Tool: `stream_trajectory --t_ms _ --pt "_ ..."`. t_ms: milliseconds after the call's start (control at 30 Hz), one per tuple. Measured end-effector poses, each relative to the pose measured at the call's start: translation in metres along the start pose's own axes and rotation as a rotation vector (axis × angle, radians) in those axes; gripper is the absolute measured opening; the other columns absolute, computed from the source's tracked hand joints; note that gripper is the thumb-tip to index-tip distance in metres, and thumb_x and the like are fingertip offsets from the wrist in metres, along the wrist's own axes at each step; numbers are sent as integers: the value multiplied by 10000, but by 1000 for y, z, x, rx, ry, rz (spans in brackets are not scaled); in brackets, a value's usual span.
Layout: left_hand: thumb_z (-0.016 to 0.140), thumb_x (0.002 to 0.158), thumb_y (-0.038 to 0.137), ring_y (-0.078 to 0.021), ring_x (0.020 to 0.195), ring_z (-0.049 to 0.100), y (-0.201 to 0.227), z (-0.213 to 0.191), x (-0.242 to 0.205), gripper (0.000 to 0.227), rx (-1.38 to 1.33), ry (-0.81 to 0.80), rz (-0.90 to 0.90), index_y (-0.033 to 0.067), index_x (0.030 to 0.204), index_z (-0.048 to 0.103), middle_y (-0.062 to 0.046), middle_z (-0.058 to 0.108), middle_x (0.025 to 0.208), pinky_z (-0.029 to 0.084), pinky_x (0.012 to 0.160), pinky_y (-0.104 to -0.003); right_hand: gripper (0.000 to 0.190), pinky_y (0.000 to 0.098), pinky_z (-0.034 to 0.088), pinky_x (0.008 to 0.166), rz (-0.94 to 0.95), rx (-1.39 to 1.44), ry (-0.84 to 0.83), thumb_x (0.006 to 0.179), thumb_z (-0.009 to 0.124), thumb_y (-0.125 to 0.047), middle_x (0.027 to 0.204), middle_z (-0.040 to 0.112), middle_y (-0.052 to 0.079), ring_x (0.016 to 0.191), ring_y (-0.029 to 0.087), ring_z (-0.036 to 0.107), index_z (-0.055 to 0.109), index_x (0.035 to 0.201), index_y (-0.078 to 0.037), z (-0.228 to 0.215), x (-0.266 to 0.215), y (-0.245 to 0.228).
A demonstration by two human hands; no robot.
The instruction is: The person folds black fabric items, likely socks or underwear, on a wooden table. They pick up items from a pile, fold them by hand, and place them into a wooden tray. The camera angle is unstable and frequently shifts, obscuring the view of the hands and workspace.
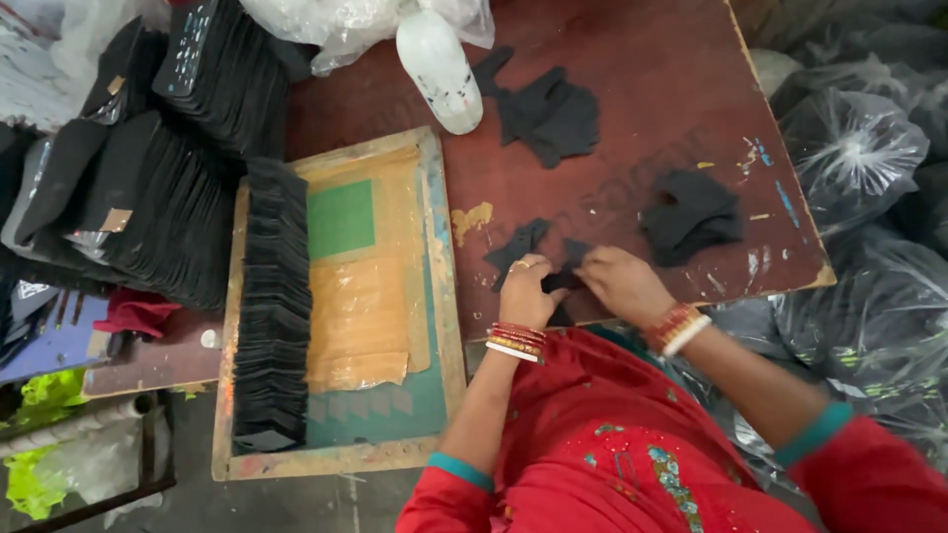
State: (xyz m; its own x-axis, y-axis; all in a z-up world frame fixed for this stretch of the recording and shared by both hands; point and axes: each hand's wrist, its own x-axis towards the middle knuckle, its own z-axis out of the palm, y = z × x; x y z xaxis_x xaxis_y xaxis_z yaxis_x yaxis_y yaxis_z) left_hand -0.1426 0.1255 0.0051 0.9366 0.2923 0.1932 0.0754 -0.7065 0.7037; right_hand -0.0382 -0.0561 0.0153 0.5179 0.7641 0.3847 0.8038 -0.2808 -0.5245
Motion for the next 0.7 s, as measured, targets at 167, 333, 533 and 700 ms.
stream_trajectory --t_ms 167,333,533,700 --pt "884 610 137 -362 1058 645 1 0 -3 369 21 17 43 47 943 754 -126 700 1086 524 917 -447 139 430 530 793 -134 -91 -27 896 640 -152 918 652 114 901 326 635 727 939 -52 12 11 11" --pt "873 646 137 -345 1027 656 5 3 5 322 -18 34 -1 82 940 753 -109 704 1050 544 910 -439 133 422 526 760 -72 -105 -93 867 648 -162 876 644 102 864 315 627 734 925 -79 -6 -33 3" --pt "873 619 132 -371 1024 630 34 -13 20 378 35 -37 83 72 959 719 -135 686 1031 524 882 -459 198 373 570 810 257 72 52 844 716 -162 996 727 63 947 264 705 792 1022 -116 -54 -111 16" --pt "859 710 224 -344 1049 664 59 47 63 355 -23 -20 76 94 1008 717 -113 724 1064 529 930 -441 217 369 575 827 422 67 179 853 740 -146 1034 734 80 952 263 721 791 1061 -106 -71 -152 14"
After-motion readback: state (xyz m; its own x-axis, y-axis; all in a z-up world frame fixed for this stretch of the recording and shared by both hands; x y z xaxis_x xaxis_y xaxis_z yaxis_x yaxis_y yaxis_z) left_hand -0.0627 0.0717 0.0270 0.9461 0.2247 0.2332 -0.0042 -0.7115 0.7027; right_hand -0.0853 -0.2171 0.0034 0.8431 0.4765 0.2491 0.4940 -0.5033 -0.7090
